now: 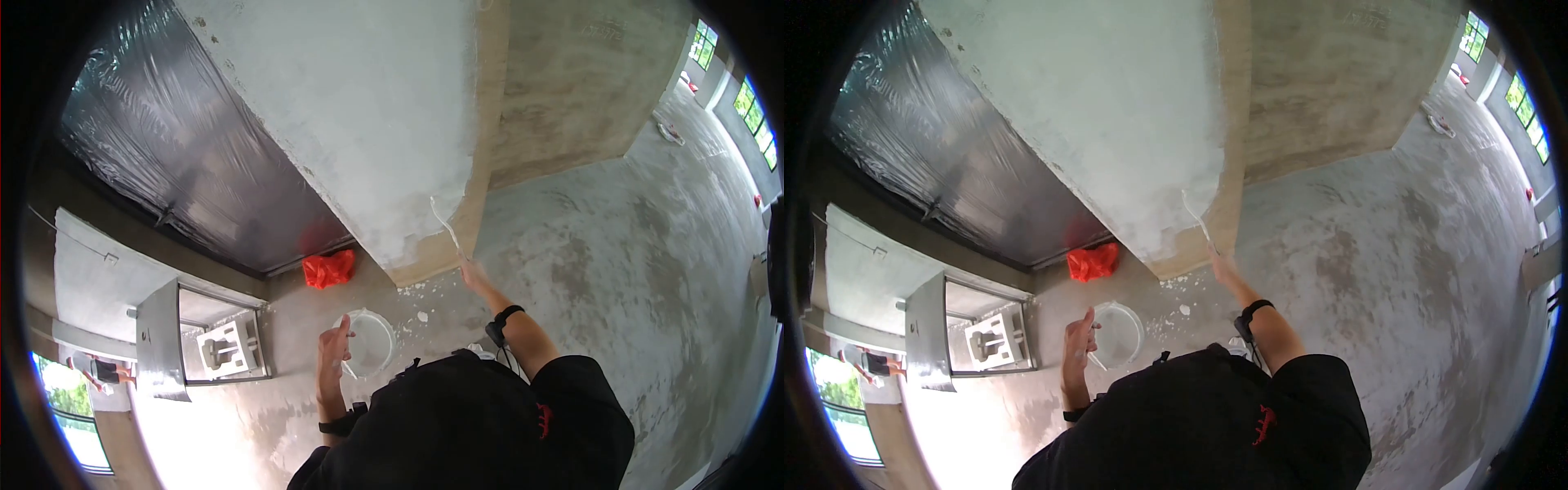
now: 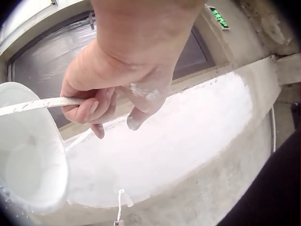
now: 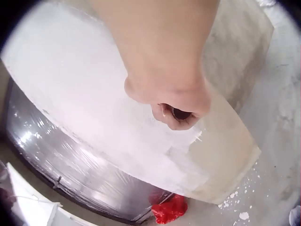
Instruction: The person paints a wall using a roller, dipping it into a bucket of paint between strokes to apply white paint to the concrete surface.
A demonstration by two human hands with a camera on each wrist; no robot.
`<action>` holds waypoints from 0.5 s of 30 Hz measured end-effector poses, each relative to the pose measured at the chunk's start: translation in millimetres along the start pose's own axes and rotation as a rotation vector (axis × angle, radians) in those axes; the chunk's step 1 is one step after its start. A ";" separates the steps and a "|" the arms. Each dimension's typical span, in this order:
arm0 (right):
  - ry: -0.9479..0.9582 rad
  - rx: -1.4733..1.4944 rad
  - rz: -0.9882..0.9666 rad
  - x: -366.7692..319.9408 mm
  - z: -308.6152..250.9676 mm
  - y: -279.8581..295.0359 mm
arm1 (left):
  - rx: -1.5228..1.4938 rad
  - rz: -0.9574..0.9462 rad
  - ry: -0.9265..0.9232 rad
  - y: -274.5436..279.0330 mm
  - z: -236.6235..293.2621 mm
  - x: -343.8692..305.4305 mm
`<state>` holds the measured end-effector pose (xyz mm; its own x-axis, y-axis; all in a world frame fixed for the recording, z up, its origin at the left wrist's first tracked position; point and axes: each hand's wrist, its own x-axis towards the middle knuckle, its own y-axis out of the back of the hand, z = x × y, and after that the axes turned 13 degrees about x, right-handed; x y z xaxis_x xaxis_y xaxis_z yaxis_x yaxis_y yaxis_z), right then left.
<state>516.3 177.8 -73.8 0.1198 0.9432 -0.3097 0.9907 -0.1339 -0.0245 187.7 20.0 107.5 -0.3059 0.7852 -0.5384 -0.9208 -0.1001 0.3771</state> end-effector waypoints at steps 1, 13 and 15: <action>-0.013 -0.010 0.002 -0.8 5.3 -7.4 | 0.011 0.003 -0.027 1.5 -1.3 -0.6; -0.007 0.263 -0.168 23.6 -1.6 -54.0 | -0.006 0.052 -0.032 17.8 -14.1 -8.0; 0.025 0.357 -0.204 29.7 -24.0 -55.5 | -0.020 0.063 -0.051 20.4 -12.9 -1.6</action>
<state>466.4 220.5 -58.9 -0.0714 0.9677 -0.2416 0.9099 -0.0361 -0.4132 166.3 8.8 106.3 -0.3507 0.8073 -0.4747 -0.9050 -0.1617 0.3935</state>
